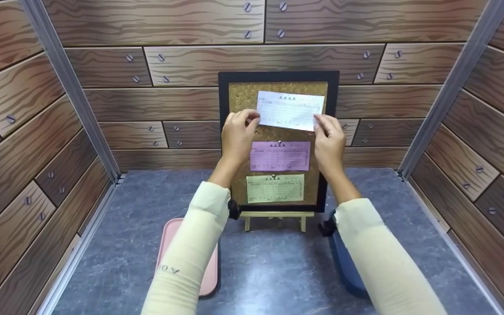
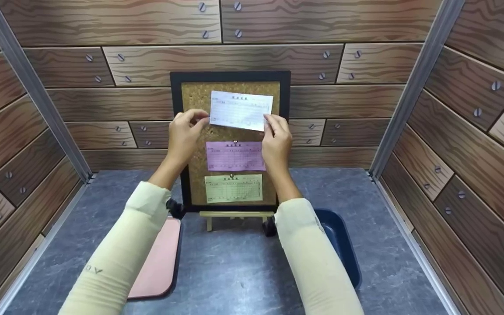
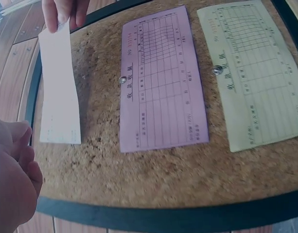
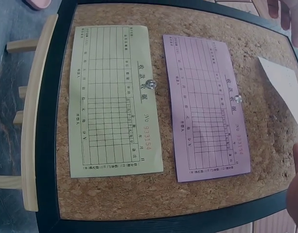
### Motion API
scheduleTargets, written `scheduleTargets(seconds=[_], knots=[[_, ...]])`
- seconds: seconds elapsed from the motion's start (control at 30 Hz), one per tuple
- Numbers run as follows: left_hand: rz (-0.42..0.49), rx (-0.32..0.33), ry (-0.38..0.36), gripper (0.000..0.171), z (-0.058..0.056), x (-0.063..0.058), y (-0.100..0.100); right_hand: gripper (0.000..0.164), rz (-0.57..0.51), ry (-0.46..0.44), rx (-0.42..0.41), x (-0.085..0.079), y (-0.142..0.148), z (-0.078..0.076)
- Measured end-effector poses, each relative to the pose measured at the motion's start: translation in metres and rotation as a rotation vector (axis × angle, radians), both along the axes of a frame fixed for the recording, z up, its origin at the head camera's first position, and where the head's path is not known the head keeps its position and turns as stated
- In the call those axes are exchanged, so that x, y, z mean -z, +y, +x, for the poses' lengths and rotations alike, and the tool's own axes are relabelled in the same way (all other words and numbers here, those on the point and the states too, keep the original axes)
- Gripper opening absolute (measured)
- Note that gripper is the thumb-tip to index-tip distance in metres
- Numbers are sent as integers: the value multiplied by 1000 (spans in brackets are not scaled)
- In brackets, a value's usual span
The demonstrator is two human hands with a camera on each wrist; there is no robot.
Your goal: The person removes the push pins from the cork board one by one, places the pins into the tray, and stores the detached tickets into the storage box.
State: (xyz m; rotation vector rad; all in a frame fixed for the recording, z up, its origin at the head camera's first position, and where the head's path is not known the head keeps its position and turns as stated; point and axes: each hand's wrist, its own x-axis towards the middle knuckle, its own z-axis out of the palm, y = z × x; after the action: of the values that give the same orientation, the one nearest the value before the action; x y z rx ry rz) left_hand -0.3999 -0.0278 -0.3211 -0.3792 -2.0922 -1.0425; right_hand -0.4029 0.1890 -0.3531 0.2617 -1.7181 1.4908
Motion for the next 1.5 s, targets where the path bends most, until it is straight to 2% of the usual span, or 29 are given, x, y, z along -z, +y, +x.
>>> scheduleTargets(seconds=[0.23, 0.4, 0.57, 0.77, 0.87, 1.03, 1.23, 1.5], knots=[[131, 54, -2, 10, 15, 20, -21, 25, -28, 4, -36, 1, 2, 13], [192, 54, 1, 9, 28, 36, -37, 24, -19, 19, -18, 2, 5, 23], [211, 41, -12, 9, 40, 53, -50, 24, -30, 34, 8, 6, 12, 32], [257, 41, -43, 8, 55, 71, -62, 26, -118, 31, -23, 12, 23, 44], [269, 33, -64, 8, 63, 79, -68, 26, -140, 39, -25, 16, 31, 51], [299, 34, -79, 8, 72, 87, -78, 26, -147, 19, 21, 23, 45, 59], [298, 20, -96, 9, 82, 96, -88, 30, -225, 19, -59, 31, 58, 73], [316, 33, -134, 8, 97, 115, -100, 33, -279, 20, -89, 45, 73, 90]])
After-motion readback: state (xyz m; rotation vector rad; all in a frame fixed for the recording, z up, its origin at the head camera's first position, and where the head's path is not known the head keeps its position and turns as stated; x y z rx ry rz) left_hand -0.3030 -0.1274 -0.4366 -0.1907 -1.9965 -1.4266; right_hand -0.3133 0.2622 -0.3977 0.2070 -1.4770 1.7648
